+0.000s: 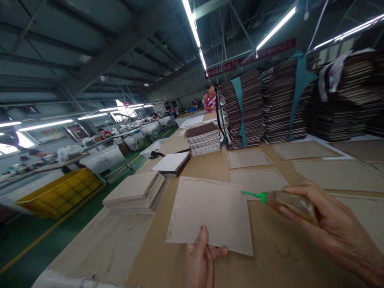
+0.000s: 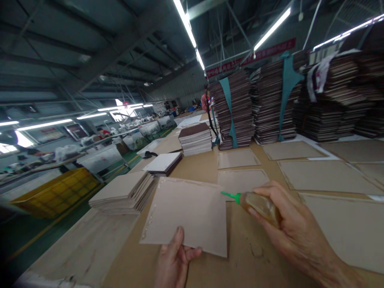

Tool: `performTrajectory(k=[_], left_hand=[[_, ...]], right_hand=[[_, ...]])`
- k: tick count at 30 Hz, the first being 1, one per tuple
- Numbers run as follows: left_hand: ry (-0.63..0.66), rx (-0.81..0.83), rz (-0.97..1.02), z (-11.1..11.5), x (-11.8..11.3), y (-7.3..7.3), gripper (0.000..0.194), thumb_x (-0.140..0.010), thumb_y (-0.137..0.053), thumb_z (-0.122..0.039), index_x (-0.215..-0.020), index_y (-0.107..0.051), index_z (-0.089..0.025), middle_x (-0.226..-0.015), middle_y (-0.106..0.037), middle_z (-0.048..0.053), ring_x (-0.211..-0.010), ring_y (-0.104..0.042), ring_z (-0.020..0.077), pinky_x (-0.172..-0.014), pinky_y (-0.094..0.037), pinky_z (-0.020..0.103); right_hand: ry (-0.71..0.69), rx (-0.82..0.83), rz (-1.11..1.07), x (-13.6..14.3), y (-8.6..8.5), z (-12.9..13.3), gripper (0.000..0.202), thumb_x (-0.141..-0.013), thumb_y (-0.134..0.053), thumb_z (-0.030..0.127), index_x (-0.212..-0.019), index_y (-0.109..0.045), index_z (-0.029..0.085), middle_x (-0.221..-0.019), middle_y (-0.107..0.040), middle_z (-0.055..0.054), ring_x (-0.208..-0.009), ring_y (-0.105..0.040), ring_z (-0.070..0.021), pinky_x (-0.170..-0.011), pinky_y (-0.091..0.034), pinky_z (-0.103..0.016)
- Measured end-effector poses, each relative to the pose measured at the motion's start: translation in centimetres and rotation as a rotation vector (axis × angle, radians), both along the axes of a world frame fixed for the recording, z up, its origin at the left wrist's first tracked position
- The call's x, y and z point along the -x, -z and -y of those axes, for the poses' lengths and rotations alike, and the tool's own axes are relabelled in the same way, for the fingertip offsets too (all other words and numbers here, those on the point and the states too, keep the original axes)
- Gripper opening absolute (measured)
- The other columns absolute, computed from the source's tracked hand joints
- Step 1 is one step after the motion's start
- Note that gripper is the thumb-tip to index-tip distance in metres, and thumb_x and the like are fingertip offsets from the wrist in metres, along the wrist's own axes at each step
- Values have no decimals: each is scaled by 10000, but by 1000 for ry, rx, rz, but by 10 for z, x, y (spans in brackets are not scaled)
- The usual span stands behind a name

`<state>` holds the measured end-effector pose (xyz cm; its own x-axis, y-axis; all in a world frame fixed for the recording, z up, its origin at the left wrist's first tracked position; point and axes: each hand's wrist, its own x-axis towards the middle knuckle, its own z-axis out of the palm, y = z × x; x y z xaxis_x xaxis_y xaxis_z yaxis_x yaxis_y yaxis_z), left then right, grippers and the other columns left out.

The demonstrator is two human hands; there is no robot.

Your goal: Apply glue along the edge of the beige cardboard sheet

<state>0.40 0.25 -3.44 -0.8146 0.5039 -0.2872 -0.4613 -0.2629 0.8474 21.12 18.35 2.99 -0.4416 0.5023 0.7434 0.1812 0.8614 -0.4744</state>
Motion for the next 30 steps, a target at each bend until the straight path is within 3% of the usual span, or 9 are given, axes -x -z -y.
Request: performTrajectory(k=[4, 10, 13, 16, 22, 30], left_hand=[[9, 1, 1, 3, 2, -1, 564, -550, -1038, -553, -774, -733, -136, -553, -552, -56, -463, -591, 129, -508, -668, 322], [64, 1, 6, 5, 5, -8, 639, -571, -1049, -518, -969, -748, -118, -741, -700, -1, -518, -622, 131, -549, -701, 369], [55, -7, -5, 6, 4, -10, 664, -591, -1048, -482, -1060, -736, -131, -765, -698, -16, -528, -613, 121, -543, -704, 370], [46, -19, -8, 6, 2, -10, 652, -601, -1045, -474, -1063, -734, -135, -715, -654, -45, -506, -582, 104, -536, -703, 365], [42, 0, -10, 5, 3, -8, 696, -553, -1059, -508, -1049, -743, -135, -817, -726, -13, -533, -629, 120, -517, -699, 367], [39, -9, -1, 3, 3, -11, 679, -510, -1073, -497, -986, -746, -140, -822, -751, -2, -550, -662, 139, -494, -690, 349]], right_hand=[[29, -22, 9, -3, 2, -2, 277, -1041, -625, 562, -1122, -662, 300, -968, -700, -22, -808, -706, -243, -631, -558, -349], [0, -11, 37, -6, 6, -5, 275, -1054, -615, 559, -1142, -652, 301, -1006, -696, -24, -854, -705, -241, -672, -562, -355], [-37, 17, 83, -10, 10, -3, 262, -1050, -638, 536, -1157, -660, 298, -1030, -702, -24, -878, -710, -236, -680, -562, -344], [-67, 24, 120, -15, 12, -2, 231, -1049, -652, 494, -1177, -660, 303, -1057, -709, -15, -896, -718, -219, -687, -565, -320], [-20, 59, 56, -13, 8, -4, 301, -1019, -655, 580, -1144, -673, 307, -1020, -704, -19, -883, -701, -247, -692, -550, -349], [-32, 50, 46, -13, 12, 2, 260, -1020, -662, 535, -1139, -692, 306, -1033, -728, -19, -874, -719, -244, -700, -561, -337]])
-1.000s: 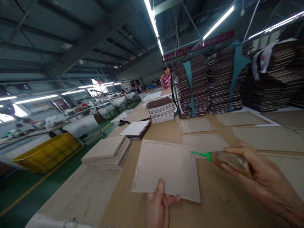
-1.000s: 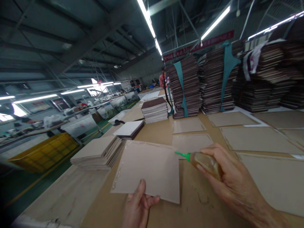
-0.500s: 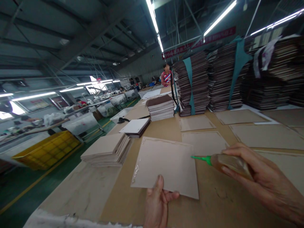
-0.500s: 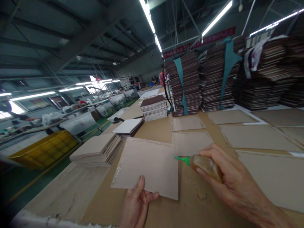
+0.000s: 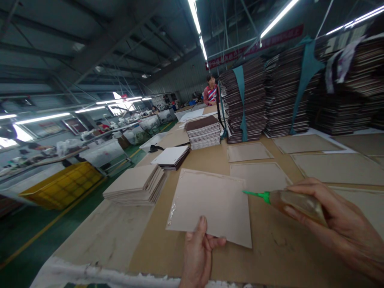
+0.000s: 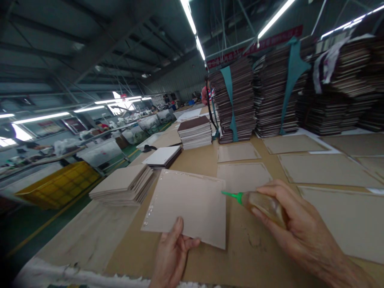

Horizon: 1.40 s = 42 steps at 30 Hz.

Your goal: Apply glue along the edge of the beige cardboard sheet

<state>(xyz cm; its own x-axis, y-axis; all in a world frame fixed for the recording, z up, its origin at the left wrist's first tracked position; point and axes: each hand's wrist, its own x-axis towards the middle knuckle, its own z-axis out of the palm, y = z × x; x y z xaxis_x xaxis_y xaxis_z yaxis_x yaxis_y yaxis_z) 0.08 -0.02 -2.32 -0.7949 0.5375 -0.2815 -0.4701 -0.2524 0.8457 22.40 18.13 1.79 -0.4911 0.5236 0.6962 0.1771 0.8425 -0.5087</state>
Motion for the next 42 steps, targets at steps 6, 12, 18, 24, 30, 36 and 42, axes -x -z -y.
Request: performTrajectory(k=[6, 12, 18, 24, 30, 36, 42], left_hand=[[1, 9, 14, -2, -1, -3, 738, -458, -1083, -516, -980, -736, -126, -775, -752, 8, -539, -671, 158, -479, -684, 353], [3, -6, 4, -1, 0, -2, 741, -503, -1076, -474, -1054, -715, -134, -851, -772, 26, -546, -675, 156, -478, -689, 364], [11, -17, 21, -3, -1, -4, 677, -531, -1070, -457, -1021, -726, -141, -750, -736, -13, -516, -656, 136, -494, -695, 352], [10, -11, 29, -3, 0, -4, 694, -488, -1083, -479, -966, -717, -133, -745, -742, -1, -508, -640, 130, -497, -697, 357], [35, -20, 48, -5, 0, -5, 663, -482, -1084, -475, -909, -717, -124, -684, -728, -7, -470, -615, 114, -492, -694, 345], [47, -40, 56, -5, 0, -7, 604, -527, -1073, -447, -893, -719, -123, -712, -751, 10, -518, -675, 143, -505, -699, 336], [43, -69, 85, -8, 2, -7, 570, -549, -1072, -396, -885, -707, -115, -644, -713, -16, -526, -708, 160, -525, -700, 310]], right_hand=[[-28, -14, 25, 0, -1, -2, 250, -1028, -662, 526, -1141, -678, 304, -1041, -718, -12, -892, -716, -221, -700, -565, -310], [-2, -21, 36, -4, 0, -2, 282, -1018, -653, 574, -1108, -695, 310, -991, -731, -2, -828, -736, -216, -649, -579, -302], [116, 41, -19, -16, 14, 1, 367, -970, -671, 636, -1134, -688, 309, -1073, -714, -18, -907, -734, -249, -712, -608, -327], [3, 70, 100, -25, 38, 14, 352, -993, -668, 570, -1224, -657, 305, -1139, -716, -46, -989, -729, -267, -761, -630, -342], [-93, 59, 151, -32, 44, 30, 308, -1018, -632, 482, -1282, -651, 324, -1174, -727, -62, -1009, -747, -276, -807, -657, -339], [-157, 35, 183, -35, 49, 33, 348, -1001, -635, 433, -1328, -658, 316, -1236, -735, -77, -1088, -745, -303, -855, -661, -362], [-89, 115, 148, -36, 46, 38, 317, -957, -706, 492, -1234, -709, 338, -1153, -752, -41, -1005, -760, -286, -802, -670, -340]])
